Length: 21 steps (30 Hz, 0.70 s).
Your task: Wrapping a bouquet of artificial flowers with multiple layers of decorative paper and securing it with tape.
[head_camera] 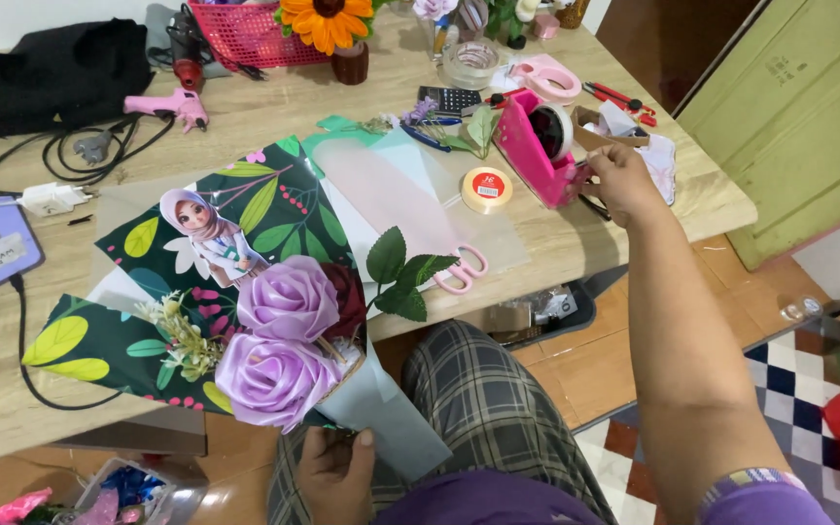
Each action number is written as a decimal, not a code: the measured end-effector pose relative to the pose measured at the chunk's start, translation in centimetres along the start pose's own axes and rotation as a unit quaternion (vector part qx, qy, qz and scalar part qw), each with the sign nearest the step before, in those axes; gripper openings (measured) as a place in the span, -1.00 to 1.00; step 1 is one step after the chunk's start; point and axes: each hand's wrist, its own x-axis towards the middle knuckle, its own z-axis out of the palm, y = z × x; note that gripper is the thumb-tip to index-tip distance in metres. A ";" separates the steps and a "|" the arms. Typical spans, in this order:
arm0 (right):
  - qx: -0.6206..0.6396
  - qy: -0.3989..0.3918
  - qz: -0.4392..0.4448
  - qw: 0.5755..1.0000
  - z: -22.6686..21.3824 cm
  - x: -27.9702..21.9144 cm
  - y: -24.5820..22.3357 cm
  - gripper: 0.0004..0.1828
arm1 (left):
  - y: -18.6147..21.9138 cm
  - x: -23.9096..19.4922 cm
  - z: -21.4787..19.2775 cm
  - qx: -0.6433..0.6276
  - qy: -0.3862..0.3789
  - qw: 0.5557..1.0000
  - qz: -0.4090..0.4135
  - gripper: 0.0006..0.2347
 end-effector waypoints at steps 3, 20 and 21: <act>0.059 0.004 -0.014 0.998 -0.3 -0.6 0.8 -0.78 | 0.0 -0.1 -0.1 0.032 0.004 0.999 -0.002 -0.83; 0.183 0.155 0.100 0.966 2.7 0.2 2.5 -0.91 | 2.1 -0.2 -0.1 0.014 -0.048 0.991 0.120 -0.78; 0.182 0.143 0.102 0.968 2.6 0.0 2.4 -0.88 | 2.5 -0.4 0.1 0.008 -0.051 0.990 0.130 -0.70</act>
